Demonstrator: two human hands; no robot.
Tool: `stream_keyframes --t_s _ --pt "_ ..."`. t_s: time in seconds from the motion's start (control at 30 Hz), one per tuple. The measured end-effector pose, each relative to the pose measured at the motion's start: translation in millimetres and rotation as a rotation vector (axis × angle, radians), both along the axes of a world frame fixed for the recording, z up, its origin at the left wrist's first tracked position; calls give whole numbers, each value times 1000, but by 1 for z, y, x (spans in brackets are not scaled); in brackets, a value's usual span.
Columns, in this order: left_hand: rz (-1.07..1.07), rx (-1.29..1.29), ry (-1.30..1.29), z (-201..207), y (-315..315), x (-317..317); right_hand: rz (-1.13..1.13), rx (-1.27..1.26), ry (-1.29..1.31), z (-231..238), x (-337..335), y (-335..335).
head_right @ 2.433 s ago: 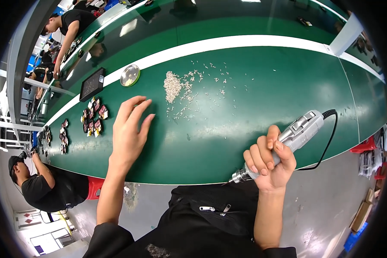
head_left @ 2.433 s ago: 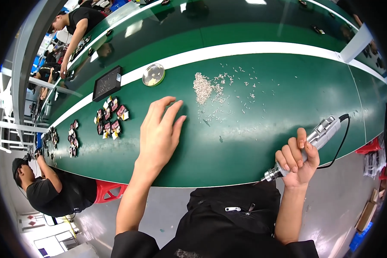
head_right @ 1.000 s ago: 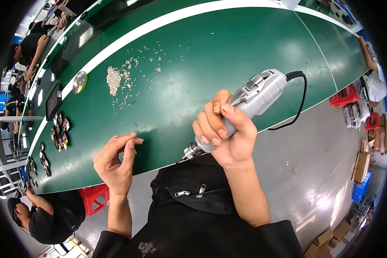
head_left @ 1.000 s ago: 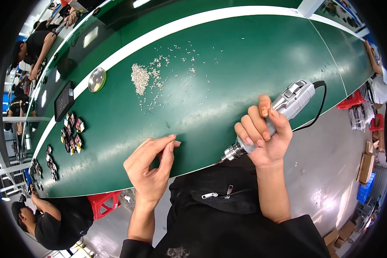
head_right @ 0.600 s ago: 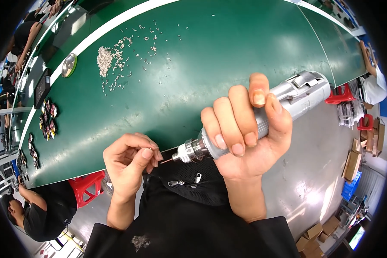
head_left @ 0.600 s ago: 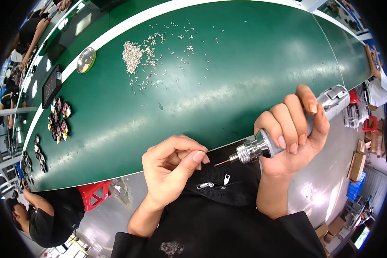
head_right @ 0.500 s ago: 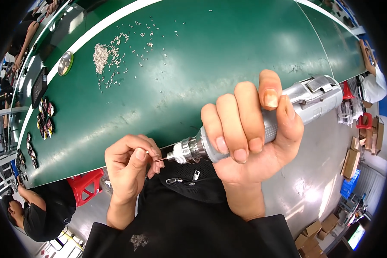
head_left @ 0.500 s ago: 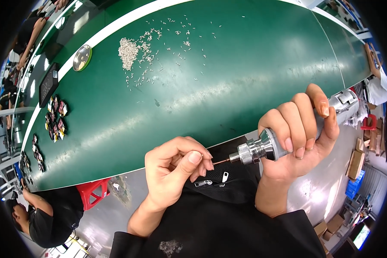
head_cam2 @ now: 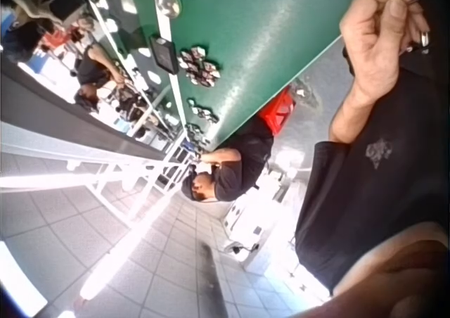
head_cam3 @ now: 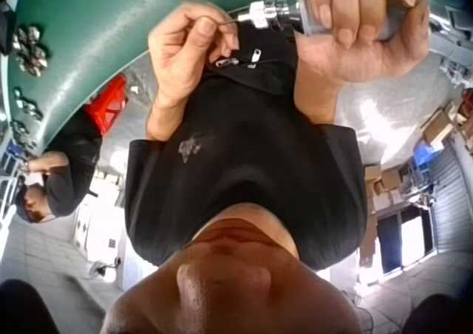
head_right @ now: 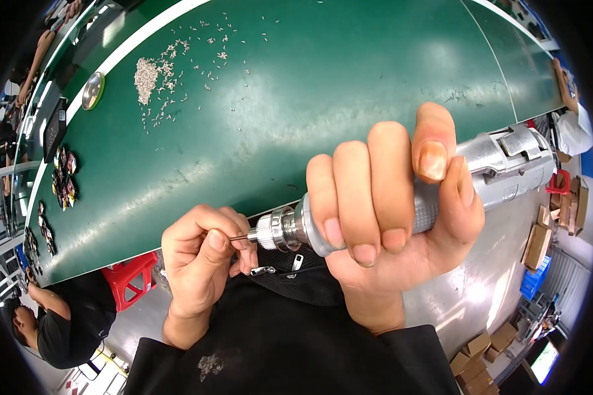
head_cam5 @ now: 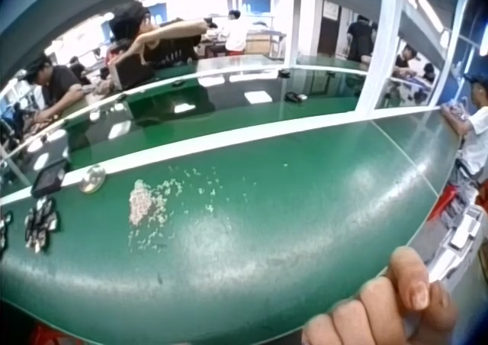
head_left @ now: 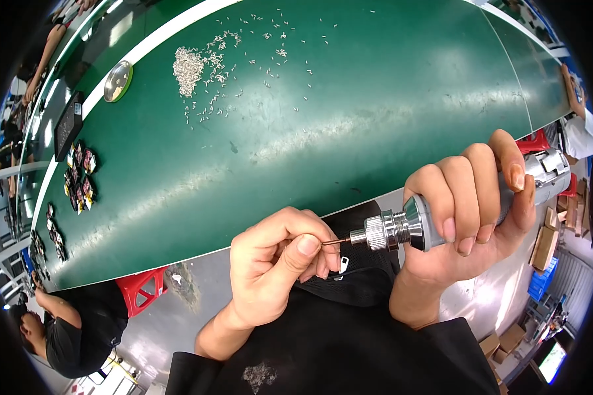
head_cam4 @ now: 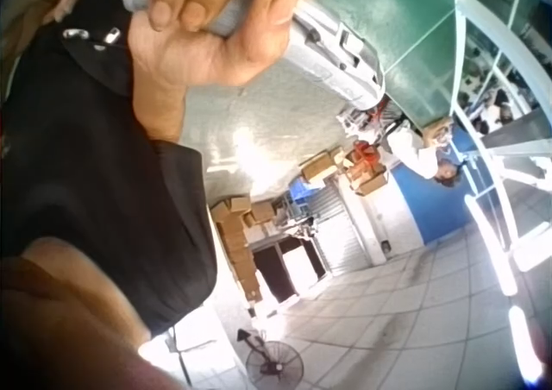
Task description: Use an electric screwdriver to assemble small components on a factory production line.
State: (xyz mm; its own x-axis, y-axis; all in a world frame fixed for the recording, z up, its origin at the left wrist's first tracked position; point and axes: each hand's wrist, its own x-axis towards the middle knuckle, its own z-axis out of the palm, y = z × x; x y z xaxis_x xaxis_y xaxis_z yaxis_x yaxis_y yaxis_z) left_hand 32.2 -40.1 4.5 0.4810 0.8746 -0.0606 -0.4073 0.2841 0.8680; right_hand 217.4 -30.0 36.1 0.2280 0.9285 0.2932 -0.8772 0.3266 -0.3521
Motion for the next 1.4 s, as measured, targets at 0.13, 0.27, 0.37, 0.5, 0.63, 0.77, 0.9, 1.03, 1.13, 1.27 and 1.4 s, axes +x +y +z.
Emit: stream_keyframes --t_s 0.13,0.27,0.37,0.5,0.63,0.77,0.9,1.03,1.13,1.27,1.4 --pt "-34 -29 -1 0 2 0 -4 16 -39 0 2 -1" --pt "-59 -35 57 3 2 4 25 -3 -37 0 4 -3" --pt "-29 -16 99 3 0 5 19 9 -56 1 3 -4" --pt "74 157 244 3 -5 8 -12 25 -150 2 2 -7" --pt "130 320 343 -2 -4 9 -40 -14 -115 -3 0 -9" --pt "98 370 401 -6 0 11 4 4 -17 -18 7 2" --pt "90 433 370 -1 7 14 48 34 29 -12 11 7" --pt "53 464 472 3 18 10 43 40 5 -29 21 14" --pt "237 596 632 3 36 5 -70 -102 53 -30 26 16" --pt "210 830 826 24 78 4 -193 -221 84 -42 50 17" --pt "171 980 915 41 148 26 -208 -255 170 -44 59 25"
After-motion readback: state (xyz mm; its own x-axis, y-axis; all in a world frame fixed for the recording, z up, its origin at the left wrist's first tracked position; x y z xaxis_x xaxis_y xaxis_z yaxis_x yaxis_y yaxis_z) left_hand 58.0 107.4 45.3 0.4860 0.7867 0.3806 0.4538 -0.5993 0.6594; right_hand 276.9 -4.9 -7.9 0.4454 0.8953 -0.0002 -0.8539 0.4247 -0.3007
